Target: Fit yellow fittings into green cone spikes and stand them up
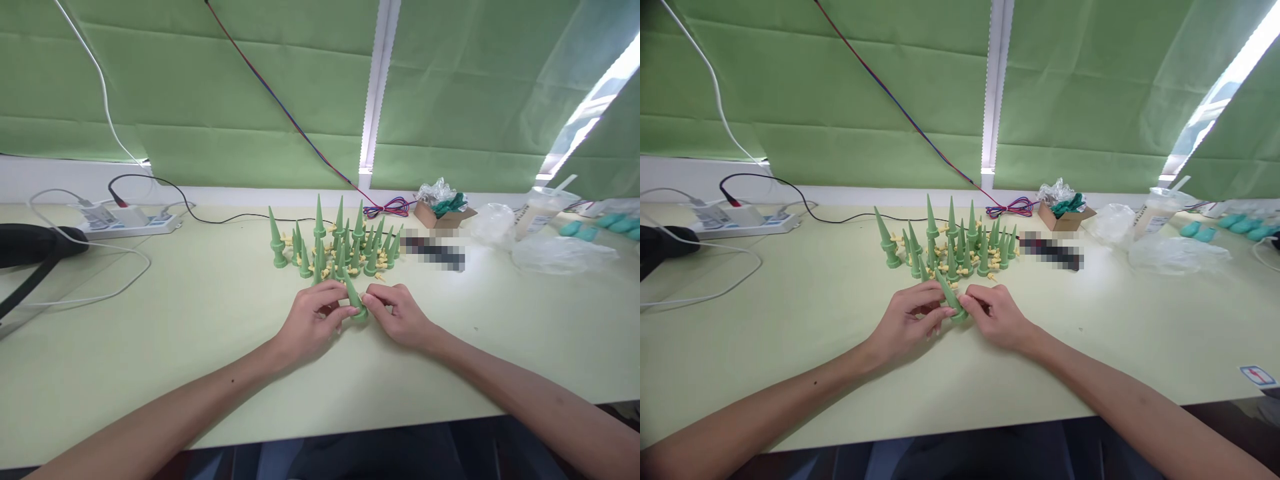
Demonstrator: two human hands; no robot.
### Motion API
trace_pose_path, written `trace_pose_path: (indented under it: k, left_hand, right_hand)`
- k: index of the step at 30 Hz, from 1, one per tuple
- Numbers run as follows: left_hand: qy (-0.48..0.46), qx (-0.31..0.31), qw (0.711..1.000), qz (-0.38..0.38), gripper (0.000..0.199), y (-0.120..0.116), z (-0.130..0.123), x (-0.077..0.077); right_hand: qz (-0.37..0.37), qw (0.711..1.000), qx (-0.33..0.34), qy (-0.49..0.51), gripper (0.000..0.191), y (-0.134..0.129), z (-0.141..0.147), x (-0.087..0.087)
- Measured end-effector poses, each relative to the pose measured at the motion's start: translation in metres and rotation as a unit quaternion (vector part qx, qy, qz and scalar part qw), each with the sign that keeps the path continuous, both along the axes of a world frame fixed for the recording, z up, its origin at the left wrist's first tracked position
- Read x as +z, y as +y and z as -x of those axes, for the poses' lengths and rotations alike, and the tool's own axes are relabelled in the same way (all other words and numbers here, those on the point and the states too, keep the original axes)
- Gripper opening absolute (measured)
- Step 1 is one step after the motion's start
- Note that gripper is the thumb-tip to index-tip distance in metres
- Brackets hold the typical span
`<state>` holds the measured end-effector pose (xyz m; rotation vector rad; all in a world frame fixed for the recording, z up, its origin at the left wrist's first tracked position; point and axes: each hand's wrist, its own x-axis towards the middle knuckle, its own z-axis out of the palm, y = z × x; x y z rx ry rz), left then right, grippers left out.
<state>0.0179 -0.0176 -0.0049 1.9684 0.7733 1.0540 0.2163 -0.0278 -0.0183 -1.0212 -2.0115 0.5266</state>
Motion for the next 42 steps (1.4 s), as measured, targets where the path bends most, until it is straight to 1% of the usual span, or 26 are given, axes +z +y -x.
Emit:
trace_pose_path:
  k: [2,4,6,8,10,13,16,21,25,27,29,31,32,34,35,36,38,40,42]
  left_hand:
    - [0.015,0.011,1.0,-0.022,0.032,0.0,0.0,0.0]
    - [0.028,0.024,0.999,-0.028,0.032,0.0,0.0,0.001]
    - [0.034,0.034,0.999,-0.008,0.029,0.0,-0.001,0.002]
    - [0.037,0.035,0.998,0.035,0.02,0.0,-0.002,0.002]
    - [0.038,0.025,0.996,0.08,0.015,0.0,-0.002,0.002]
    - [0.024,-0.002,0.99,0.139,0.02,0.001,-0.003,0.001]
    - [0.006,-0.024,0.984,0.177,0.028,0.001,-0.003,0.002]
    - [-0.031,-0.063,0.972,0.222,0.037,-0.001,-0.004,0.003]
    - [-0.056,-0.091,0.965,0.241,0.037,-0.001,-0.006,0.004]
    - [-0.056,-0.09,0.964,0.243,0.032,0.0,-0.007,0.004]
    - [-0.045,-0.068,0.966,0.246,0.026,0.0,-0.007,0.004]
    - [-0.021,-0.023,0.972,0.232,0.023,0.0,-0.007,0.002]
    - [-0.003,0.004,0.979,0.206,0.022,0.0,-0.007,0.001]
    - [0.039,0.052,0.991,0.115,0.019,0.001,-0.006,-0.002]
    - [0.058,0.067,0.994,0.064,0.016,0.001,-0.006,-0.003]
    - [0.074,0.075,0.994,0.022,0.014,0.001,-0.005,-0.005]
    - [0.102,0.078,0.991,-0.025,0.012,0.002,-0.005,-0.008]
    - [0.13,0.077,0.988,-0.04,0.011,0.002,-0.004,-0.011]
    - [0.153,0.077,0.984,-0.043,0.01,0.003,-0.004,-0.012]
  right_hand:
    - [-0.003,1.0,-0.003,-0.004,0.039,0.0,0.0,0.0]
    - [-0.004,1.0,-0.01,-0.008,0.039,0.0,0.0,0.0]
    - [-0.007,1.0,-0.021,-0.012,0.039,0.001,0.001,-0.001]
    - [-0.009,0.999,-0.027,-0.015,0.04,0.001,0.002,-0.002]
    - [-0.014,0.999,-0.023,-0.017,0.04,0.001,0.003,-0.003]
    - [-0.023,0.999,-0.008,-0.021,0.04,0.001,0.003,-0.004]
    - [-0.038,0.999,0.005,-0.016,0.039,0.001,0.002,-0.006]
    - [-0.033,0.999,0.013,-0.008,0.045,0.003,0.002,-0.006]
    - [-0.032,0.999,0.014,-0.013,0.048,0.003,0.002,-0.007]
    - [-0.041,0.999,0.02,-0.018,0.047,0.003,0.001,-0.007]
    - [-0.059,0.998,0.01,-0.027,0.046,0.004,0.0,-0.006]
    - [-0.084,0.995,-0.048,-0.026,0.046,0.007,-0.003,-0.004]
    - [-0.097,0.99,-0.096,-0.019,0.045,0.009,-0.005,-0.002]
    - [-0.121,0.973,-0.196,-0.011,0.042,0.015,-0.011,0.0]
    - [-0.126,0.965,-0.23,-0.021,0.038,0.019,-0.014,0.001]
    - [-0.117,0.962,-0.245,-0.042,0.034,0.023,-0.017,0.001]
    - [-0.091,0.955,-0.262,-0.105,0.024,0.028,-0.023,0.0]
    - [-0.067,0.939,-0.284,-0.181,0.016,0.031,-0.025,-0.001]
    - [-0.043,0.922,-0.298,-0.244,0.016,0.031,-0.025,-0.002]
